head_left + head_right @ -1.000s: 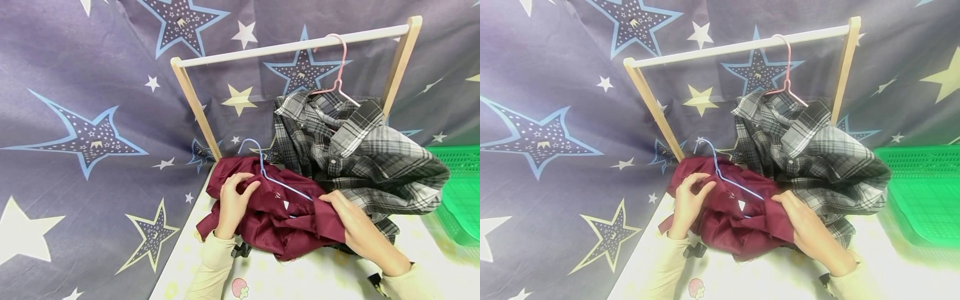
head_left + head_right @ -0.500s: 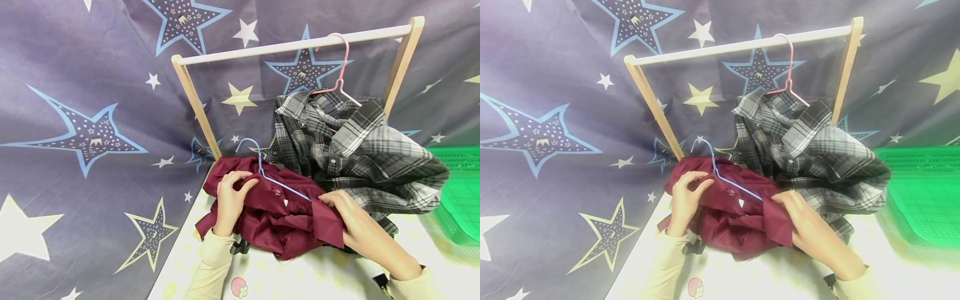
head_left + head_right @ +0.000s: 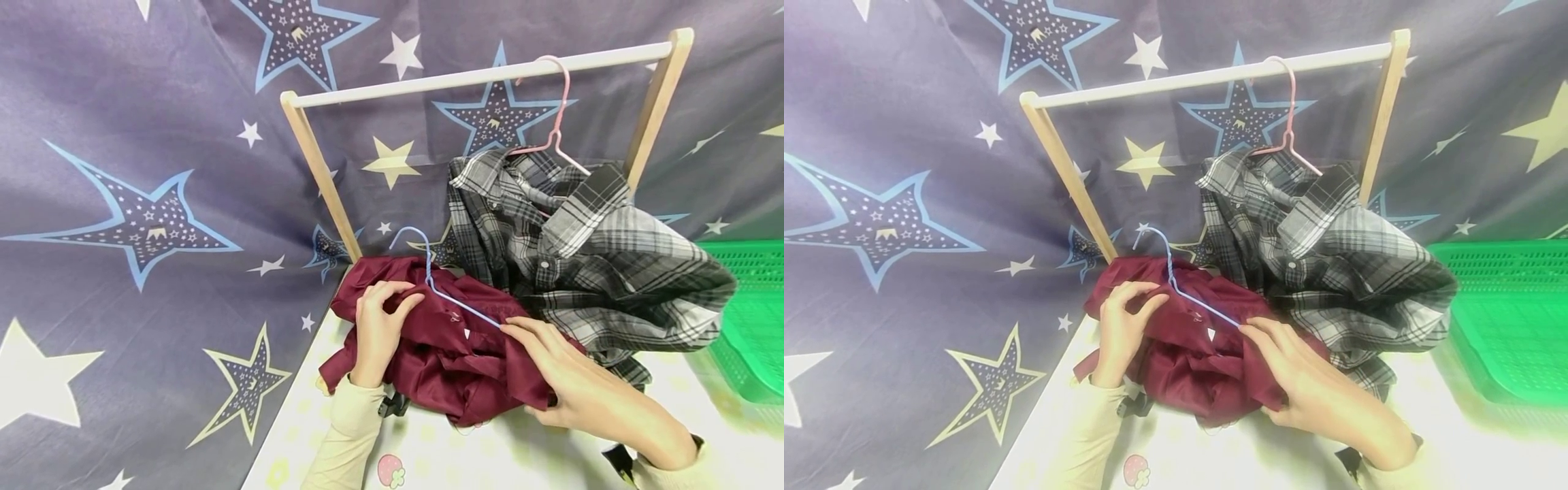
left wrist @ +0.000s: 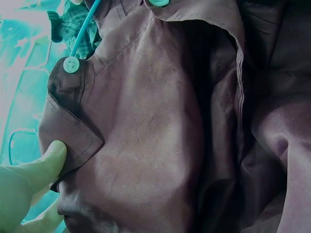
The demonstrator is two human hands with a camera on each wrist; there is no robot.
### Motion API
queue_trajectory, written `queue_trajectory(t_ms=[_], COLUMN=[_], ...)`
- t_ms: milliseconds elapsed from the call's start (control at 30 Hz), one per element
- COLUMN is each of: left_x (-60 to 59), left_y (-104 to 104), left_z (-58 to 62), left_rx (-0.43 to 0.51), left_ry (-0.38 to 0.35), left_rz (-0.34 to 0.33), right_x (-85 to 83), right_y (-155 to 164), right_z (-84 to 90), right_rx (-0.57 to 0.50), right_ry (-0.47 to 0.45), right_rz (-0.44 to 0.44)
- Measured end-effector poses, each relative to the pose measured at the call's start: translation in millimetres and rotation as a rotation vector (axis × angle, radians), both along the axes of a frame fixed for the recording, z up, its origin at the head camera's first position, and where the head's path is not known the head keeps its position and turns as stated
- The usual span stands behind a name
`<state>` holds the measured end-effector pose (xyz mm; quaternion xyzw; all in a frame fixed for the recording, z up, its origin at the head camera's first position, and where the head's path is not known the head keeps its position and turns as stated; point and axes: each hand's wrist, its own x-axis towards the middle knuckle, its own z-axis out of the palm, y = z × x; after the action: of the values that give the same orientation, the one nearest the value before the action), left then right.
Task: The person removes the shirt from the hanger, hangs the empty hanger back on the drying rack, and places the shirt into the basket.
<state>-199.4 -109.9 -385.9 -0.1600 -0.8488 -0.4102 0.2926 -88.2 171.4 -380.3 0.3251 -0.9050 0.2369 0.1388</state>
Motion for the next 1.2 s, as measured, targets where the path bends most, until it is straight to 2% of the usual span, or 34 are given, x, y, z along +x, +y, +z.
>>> queue_trajectory(t_ms=[133, 400, 667, 833, 1200], left_x=[0.8, 3.1, 3.8, 1.7, 0.8], left_y=[0, 2, 1, 1, -5], left_z=[-0.9, -1.2, -3.3, -2.8, -1.1], left_rx=[-0.009, -0.009, 0.002, 0.001, 0.036], left_ry=[0.017, 0.035, 0.053, 0.069, 0.054], left_rz=[0.003, -0.006, 0.0, -0.016, -0.035], right_x=[-2.6, -11.9, -19.9, -21.4, -20.6], right_y=[-4, -13, -22, -20, -11], right_z=[0.4, -1.9, -5.8, -9.0, -18.5], right_rx=[-0.029, -0.099, -0.237, -0.297, -0.273], right_ry=[0.037, 0.071, 0.195, 0.217, 0.216], right_rz=[-0.012, -0.129, -0.152, -0.154, -0.264])
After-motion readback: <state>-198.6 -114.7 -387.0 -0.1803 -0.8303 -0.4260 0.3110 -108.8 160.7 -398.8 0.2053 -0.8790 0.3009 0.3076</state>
